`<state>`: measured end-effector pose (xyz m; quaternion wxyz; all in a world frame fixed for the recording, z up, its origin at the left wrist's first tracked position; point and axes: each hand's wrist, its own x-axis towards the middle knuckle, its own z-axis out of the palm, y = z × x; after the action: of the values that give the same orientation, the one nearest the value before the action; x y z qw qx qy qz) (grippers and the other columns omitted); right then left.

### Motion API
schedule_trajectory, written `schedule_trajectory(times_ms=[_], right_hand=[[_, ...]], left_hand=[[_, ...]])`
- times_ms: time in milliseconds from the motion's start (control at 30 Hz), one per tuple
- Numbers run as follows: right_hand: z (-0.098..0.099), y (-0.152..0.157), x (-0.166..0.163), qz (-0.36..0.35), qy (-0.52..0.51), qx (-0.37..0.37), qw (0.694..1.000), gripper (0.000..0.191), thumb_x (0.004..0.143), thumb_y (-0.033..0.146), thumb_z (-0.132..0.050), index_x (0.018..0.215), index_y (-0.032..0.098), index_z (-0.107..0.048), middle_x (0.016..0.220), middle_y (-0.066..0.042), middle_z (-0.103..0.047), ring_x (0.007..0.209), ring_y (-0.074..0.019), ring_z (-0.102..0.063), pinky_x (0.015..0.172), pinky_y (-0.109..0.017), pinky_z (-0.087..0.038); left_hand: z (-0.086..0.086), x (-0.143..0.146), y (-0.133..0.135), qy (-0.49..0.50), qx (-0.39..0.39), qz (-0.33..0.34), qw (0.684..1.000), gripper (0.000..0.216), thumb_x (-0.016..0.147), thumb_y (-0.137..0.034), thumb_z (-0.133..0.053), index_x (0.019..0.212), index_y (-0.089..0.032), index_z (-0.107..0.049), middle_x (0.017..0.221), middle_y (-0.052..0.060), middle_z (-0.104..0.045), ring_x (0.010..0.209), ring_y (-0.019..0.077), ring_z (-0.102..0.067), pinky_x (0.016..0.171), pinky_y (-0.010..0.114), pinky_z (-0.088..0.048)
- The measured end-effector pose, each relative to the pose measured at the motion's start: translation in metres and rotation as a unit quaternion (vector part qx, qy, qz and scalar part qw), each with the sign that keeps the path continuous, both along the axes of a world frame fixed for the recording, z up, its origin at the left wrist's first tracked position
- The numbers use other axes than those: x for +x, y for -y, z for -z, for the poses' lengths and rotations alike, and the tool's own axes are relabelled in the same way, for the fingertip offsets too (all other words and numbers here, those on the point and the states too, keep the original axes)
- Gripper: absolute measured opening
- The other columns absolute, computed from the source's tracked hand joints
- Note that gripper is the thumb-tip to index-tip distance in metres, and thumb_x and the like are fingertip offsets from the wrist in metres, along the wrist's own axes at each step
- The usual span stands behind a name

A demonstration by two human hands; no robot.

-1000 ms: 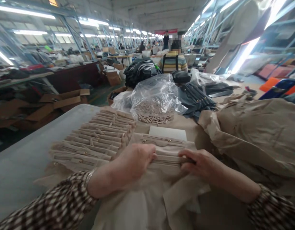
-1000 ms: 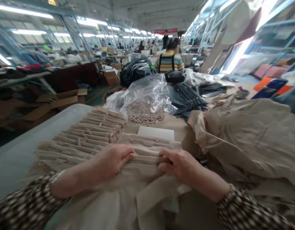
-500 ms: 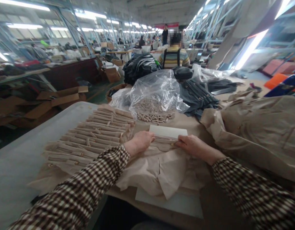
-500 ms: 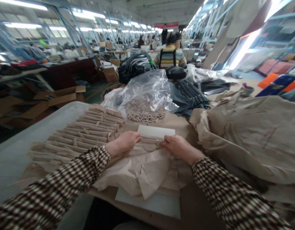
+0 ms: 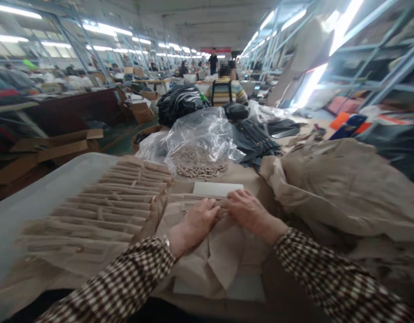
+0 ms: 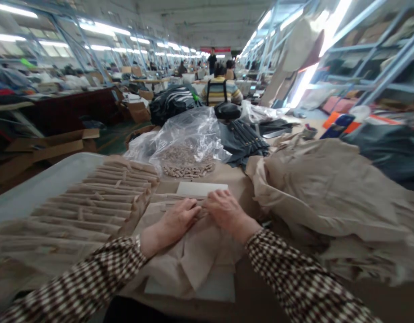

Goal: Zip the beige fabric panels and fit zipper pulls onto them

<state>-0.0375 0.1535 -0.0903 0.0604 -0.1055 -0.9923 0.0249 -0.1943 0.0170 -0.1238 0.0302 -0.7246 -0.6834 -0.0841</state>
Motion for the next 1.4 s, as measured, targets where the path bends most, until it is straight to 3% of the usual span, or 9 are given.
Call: schedule_trajectory(times_ms=[233, 433, 600, 700, 767, 900, 1133, 1267, 1400], right_hand=[[0.015, -0.002, 0.021, -0.071, 0.054, -0.013, 0.996, 0.041, 0.086, 0.058, -0.060, 0.095, 0.019, -0.070, 0.084, -0.005, -0.068, 0.086, -0.0215, -0.061, 0.092, -0.039, -0.043], [0.013, 0.005, 0.092, -0.061, 0.143, 0.010, 0.988, 0.051, 0.083, 0.061, -0.060, 0.078, 0.013, -0.076, 0.094, -0.015, -0.069, 0.100, -0.0306, -0.059, 0.092, -0.047, -0.042], [-0.050, -0.008, 0.151, 0.021, 0.231, -0.096, 0.968, 0.006, 0.072, 0.016, -0.070, 0.074, 0.016, -0.076, 0.070, -0.007, -0.071, 0.068, -0.0202, -0.063, 0.067, -0.032, -0.047], [-0.100, -0.059, 0.154, 0.052, 0.173, -0.152, 0.972, 0.021, 0.087, 0.021, -0.055, 0.087, 0.024, -0.075, 0.076, 0.003, -0.071, 0.066, -0.0107, -0.062, 0.062, -0.021, -0.043], [-0.114, -0.100, 0.147, 0.210, 0.094, -0.090, 0.969, 0.024, 0.088, 0.021, -0.050, 0.083, 0.019, -0.073, 0.076, 0.000, -0.069, 0.068, -0.0117, -0.060, 0.063, -0.023, -0.040], [-0.081, -0.152, 0.134, 0.372, 0.097, -0.035, 0.922, 0.017, 0.085, 0.027, -0.062, 0.079, 0.013, -0.069, 0.080, -0.010, -0.067, 0.074, -0.0179, -0.062, 0.064, -0.028, -0.043], [-0.017, -0.144, 0.142, 0.472, 0.092, -0.027, 0.876, 0.027, 0.090, 0.039, -0.063, 0.098, 0.013, -0.064, 0.096, -0.006, -0.067, 0.084, -0.0172, -0.063, 0.078, -0.036, -0.052], [-0.033, -0.141, 0.150, 0.460, 0.026, -0.040, 0.887, 0.012, 0.082, 0.022, -0.061, 0.074, 0.015, -0.066, 0.074, -0.007, -0.068, 0.065, -0.0152, -0.062, 0.058, -0.026, -0.045], [-0.085, -0.134, 0.159, 0.420, -0.076, -0.006, 0.904, 0.016, 0.084, 0.022, -0.052, 0.073, 0.018, -0.063, 0.073, -0.005, -0.069, 0.066, -0.0158, -0.062, 0.058, -0.025, -0.042]], left_hand=[[0.031, -0.019, 0.007, 0.022, 0.012, 0.020, 0.999, 0.053, 0.089, -0.041, -0.058, 0.134, -0.012, -0.056, 0.150, 0.021, -0.040, 0.140, 0.0361, -0.037, 0.113, 0.051, -0.038], [0.035, -0.024, 0.008, 0.017, -0.035, 0.023, 0.999, 0.081, 0.079, -0.064, -0.063, 0.140, -0.012, -0.052, 0.152, 0.021, -0.038, 0.142, 0.0394, -0.033, 0.113, 0.054, -0.036], [0.035, -0.025, 0.008, 0.023, -0.048, 0.020, 0.998, 0.088, 0.076, -0.071, -0.061, 0.143, -0.014, -0.050, 0.154, 0.019, -0.034, 0.143, 0.0391, -0.030, 0.114, 0.053, -0.035], [0.029, -0.023, 0.009, 0.024, -0.078, 0.012, 0.997, 0.085, 0.079, -0.066, -0.061, 0.144, -0.013, -0.048, 0.155, 0.019, -0.032, 0.144, 0.0389, -0.028, 0.114, 0.054, -0.034], [0.025, -0.021, 0.009, 0.030, -0.086, 0.008, 0.996, 0.084, 0.079, -0.065, -0.061, 0.144, -0.013, -0.048, 0.155, 0.019, -0.033, 0.144, 0.0386, -0.028, 0.115, 0.054, -0.033], [0.024, -0.021, 0.008, 0.042, -0.080, 0.003, 0.996, 0.084, 0.077, -0.064, -0.064, 0.143, -0.014, -0.049, 0.155, 0.019, -0.034, 0.144, 0.0383, -0.028, 0.115, 0.053, -0.033], [0.023, -0.020, 0.007, 0.046, -0.078, 0.010, 0.996, 0.085, 0.078, -0.066, -0.061, 0.143, -0.012, -0.049, 0.154, 0.020, -0.034, 0.144, 0.0393, -0.029, 0.114, 0.055, -0.034], [0.014, -0.018, 0.008, 0.047, -0.094, 0.006, 0.994, 0.082, 0.080, -0.062, -0.061, 0.144, -0.013, -0.047, 0.155, 0.020, -0.031, 0.145, 0.0379, -0.026, 0.116, 0.053, -0.031], [0.007, -0.023, 0.008, 0.059, -0.110, 0.017, 0.992, 0.080, 0.081, -0.060, -0.061, 0.145, -0.014, -0.045, 0.155, 0.020, -0.031, 0.145, 0.0363, -0.026, 0.116, 0.053, -0.031]])
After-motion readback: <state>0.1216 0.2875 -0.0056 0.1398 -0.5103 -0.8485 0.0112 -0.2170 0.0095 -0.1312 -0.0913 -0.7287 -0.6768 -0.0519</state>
